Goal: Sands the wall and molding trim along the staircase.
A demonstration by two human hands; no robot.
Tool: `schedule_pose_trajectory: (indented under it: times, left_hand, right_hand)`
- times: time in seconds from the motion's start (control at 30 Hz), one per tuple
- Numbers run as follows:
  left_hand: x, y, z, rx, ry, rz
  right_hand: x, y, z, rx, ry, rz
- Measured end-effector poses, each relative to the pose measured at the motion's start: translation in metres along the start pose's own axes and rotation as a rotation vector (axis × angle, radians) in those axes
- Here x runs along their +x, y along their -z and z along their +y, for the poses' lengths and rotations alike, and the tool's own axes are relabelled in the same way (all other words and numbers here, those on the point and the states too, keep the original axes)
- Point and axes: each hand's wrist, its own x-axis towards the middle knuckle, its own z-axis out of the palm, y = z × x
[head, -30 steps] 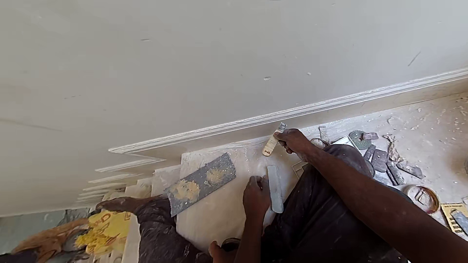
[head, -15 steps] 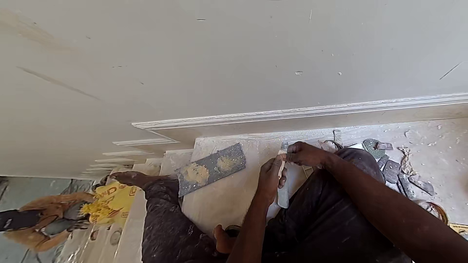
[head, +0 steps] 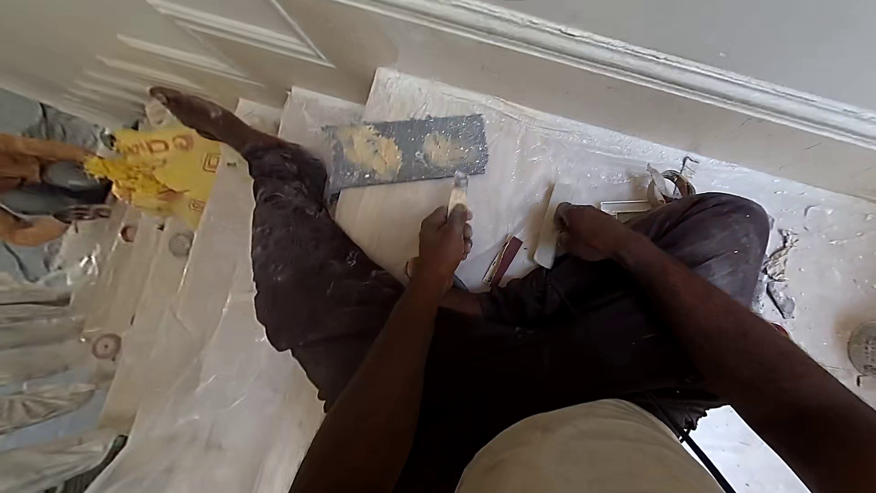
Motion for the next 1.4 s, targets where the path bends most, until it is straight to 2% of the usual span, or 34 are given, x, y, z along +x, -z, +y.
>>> schedule_pose_trajectory:
  times: [0.13,0.23,0.3,0.33,0.37,0.43,0.6,0.7,0.8,0.9,1.03,1.13,1.27,1.4]
  left_hand:
    - [0.005,-0.002,0.003,0.039,-0.075,-0.033]
    - [0.006,0.006,0.001,-0.059,-0.048,-0.018]
    - [0.007,0.009,0.004,-0.166,-0.03,0.005]
    - [0.007,0.01,0.005,-0.187,-0.021,0.014]
    - [0.007,0.01,0.004,-0.182,-0.019,0.018]
    - [0.003,0.008,-0.002,-0.087,-0.046,0.001]
    - [0.0,-0.001,-0.016,0.488,-0.2,-0.141]
    - [0.014,-0.005,-0.027,0.621,-0.284,-0.205]
    - [0.026,-0.014,-0.022,0.598,-0.344,-0.182]
    - [0.036,-0.024,-0.005,0.694,-0.372,-0.178]
    - [0.053,-0.046,0.025,0.752,-0.416,-0.146]
    - [0.065,-0.071,0.062,0.845,-0.454,-0.139]
    - [0.079,-0.103,0.11,0.975,-0.593,-0.088]
    - [0.1,-0.124,0.131,1.067,-0.818,-0.045]
  right_hand:
    - [0.004,-0.004,-0.003,-0.002,-0.044,-0.091]
    - [-0.001,-0.006,-0.005,0.416,0.019,-0.007]
    - [-0.001,-0.003,-0.005,0.73,0.077,0.143]
    - [0.0,0.0,-0.004,0.791,0.08,0.218]
    - [0.002,0.004,-0.002,0.764,0.064,0.288]
    - [0.002,0.01,0.007,0.543,0.013,0.4]
    - [-0.037,0.043,0.028,0.36,-0.043,0.69]
    - [-0.077,0.063,0.074,0.261,-0.142,0.892]
    - [-0.121,0.066,0.145,0.333,-0.391,0.975]
    - [-0.155,0.03,0.221,0.504,-0.692,1.035]
    - [-0.16,-0.051,0.287,0.453,-0.969,1.039]
    - [-0.139,-0.101,0.301,0.274,-0.987,1.098]
    - [-0.136,-0.106,0.305,0.25,-1.008,1.079]
    - [-0.134,-0.106,0.31,0.241,-1.029,1.093]
